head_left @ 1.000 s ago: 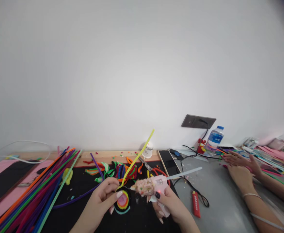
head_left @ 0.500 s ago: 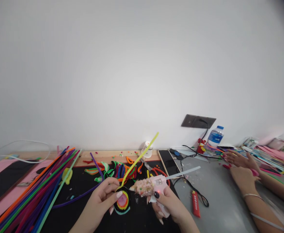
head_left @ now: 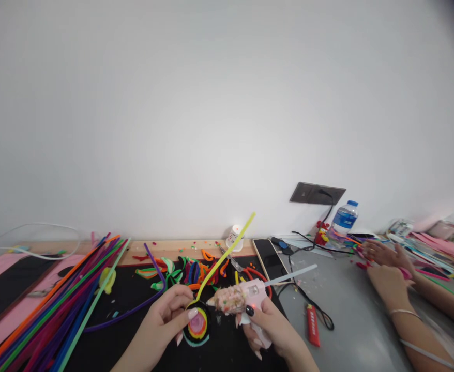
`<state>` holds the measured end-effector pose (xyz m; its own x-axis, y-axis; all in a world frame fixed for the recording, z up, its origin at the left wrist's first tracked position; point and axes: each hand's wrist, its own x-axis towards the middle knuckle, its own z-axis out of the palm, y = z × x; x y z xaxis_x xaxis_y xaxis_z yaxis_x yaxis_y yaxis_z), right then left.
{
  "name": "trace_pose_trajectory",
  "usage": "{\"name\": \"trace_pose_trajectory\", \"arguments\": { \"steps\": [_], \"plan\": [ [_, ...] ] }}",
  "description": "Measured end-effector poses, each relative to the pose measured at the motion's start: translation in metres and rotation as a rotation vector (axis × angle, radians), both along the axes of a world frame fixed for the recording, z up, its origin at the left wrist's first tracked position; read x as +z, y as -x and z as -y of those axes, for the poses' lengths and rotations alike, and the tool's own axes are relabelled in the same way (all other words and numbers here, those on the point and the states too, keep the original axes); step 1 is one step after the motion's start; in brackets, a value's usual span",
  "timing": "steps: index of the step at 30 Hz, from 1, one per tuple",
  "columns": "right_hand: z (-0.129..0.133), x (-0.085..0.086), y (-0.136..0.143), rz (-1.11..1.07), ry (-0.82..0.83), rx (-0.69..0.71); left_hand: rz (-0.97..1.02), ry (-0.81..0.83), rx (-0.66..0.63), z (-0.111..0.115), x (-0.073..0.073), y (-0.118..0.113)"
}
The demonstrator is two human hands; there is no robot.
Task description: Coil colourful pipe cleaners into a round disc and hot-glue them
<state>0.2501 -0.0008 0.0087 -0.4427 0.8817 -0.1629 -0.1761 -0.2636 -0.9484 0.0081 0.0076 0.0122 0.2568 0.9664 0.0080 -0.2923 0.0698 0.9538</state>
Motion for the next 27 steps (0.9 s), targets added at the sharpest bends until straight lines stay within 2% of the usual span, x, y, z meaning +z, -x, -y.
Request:
{"name": "trace_pose_trajectory", "arguments": {
  "steps": [27],
  "plan": [
    [0.0015,0.0038,0.0021,0.023,0.022,-0.030,-0.004,0.011,0.037,-0.0014,-0.0028,0.0021]
  ]
}}
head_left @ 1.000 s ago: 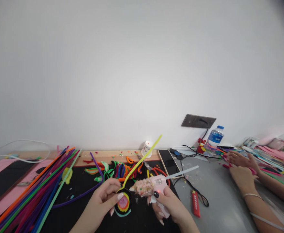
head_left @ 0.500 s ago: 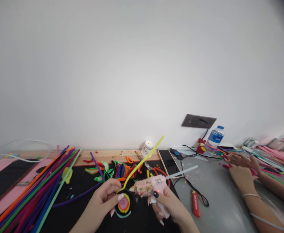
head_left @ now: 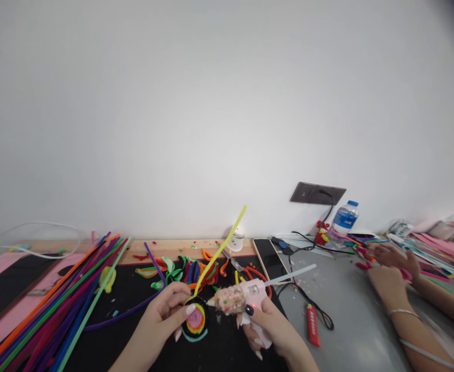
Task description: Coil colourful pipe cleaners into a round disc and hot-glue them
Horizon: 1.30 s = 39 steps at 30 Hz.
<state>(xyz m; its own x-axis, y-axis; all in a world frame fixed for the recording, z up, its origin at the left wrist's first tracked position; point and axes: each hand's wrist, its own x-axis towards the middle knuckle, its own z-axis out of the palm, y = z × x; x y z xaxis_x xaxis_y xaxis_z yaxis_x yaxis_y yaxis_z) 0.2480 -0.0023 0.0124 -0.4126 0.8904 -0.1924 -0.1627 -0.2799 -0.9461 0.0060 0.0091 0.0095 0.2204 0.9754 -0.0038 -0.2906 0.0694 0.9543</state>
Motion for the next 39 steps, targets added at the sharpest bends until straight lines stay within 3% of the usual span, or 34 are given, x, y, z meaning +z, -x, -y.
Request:
{"name": "trace_pose_trajectory", "arguments": {
  "steps": [15,25,39],
  "plan": [
    [0.001,0.002,0.000,-0.012,0.013,0.016,0.036,0.086,0.106,0.002,0.008,-0.001],
    [0.003,0.005,0.002,-0.041,0.000,-0.006,0.057,0.114,0.106,0.001,0.010,-0.001],
    [0.004,0.007,0.003,-0.011,0.025,0.024,0.071,0.175,0.188,0.005,0.024,-0.004]
  ]
}}
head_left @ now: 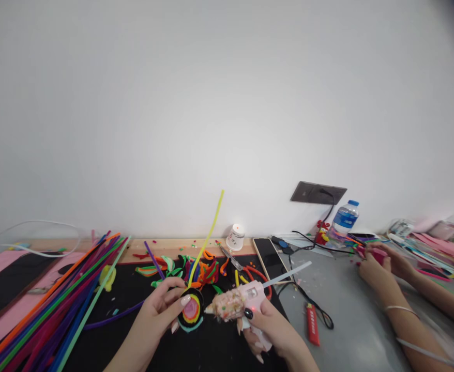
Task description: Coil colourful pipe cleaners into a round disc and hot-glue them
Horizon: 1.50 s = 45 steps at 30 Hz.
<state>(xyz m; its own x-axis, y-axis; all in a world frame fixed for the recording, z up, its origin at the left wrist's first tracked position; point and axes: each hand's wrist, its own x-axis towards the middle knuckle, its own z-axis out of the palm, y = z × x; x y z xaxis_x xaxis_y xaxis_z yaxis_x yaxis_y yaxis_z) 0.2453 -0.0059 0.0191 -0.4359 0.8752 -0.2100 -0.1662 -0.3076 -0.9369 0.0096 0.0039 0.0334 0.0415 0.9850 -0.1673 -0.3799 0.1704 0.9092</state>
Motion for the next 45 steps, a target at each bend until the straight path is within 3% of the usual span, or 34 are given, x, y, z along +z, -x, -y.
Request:
{"name": "trace_pose_trajectory", "arguments": {
  "steps": [22,34,45],
  "plan": [
    [-0.001,-0.005,-0.002,-0.078,-0.029,-0.042,-0.007,-0.040,-0.109,-0.002,-0.011,0.003],
    [-0.002,-0.006,-0.002,-0.063,-0.035,-0.029,0.025,-0.125,-0.257,-0.004,-0.023,0.002],
    [0.000,-0.003,0.000,-0.052,-0.005,-0.026,-0.020,-0.102,-0.305,0.000,-0.017,0.000]
  ]
}}
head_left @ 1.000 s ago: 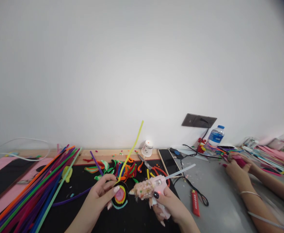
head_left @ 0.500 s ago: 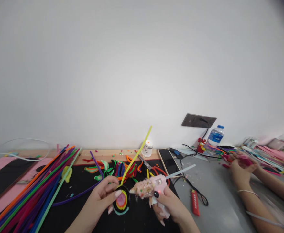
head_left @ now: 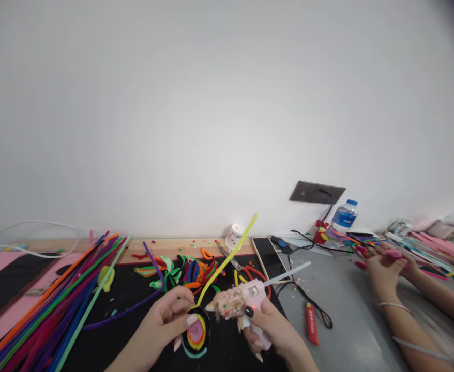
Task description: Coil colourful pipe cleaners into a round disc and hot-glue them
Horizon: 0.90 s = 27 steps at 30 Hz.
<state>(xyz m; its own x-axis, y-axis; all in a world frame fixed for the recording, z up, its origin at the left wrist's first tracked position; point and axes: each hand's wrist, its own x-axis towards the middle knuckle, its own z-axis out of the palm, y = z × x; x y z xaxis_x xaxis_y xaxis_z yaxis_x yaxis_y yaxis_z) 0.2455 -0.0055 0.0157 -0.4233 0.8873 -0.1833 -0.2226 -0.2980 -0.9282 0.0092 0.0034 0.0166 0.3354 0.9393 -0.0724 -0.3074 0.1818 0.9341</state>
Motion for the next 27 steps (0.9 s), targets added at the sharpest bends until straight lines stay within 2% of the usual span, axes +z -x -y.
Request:
{"name": "trace_pose_trajectory", "arguments": {
  "steps": [16,27],
  "plan": [
    [0.0008,0.0028,0.0016,0.030,0.011,0.006,-0.013,-0.035,-0.087,0.0007,-0.0040,-0.0008],
    [0.0006,0.0006,0.0005,0.014,0.001,0.002,-0.012,-0.023,-0.061,0.0007,-0.0027,-0.0015]
  ]
}}
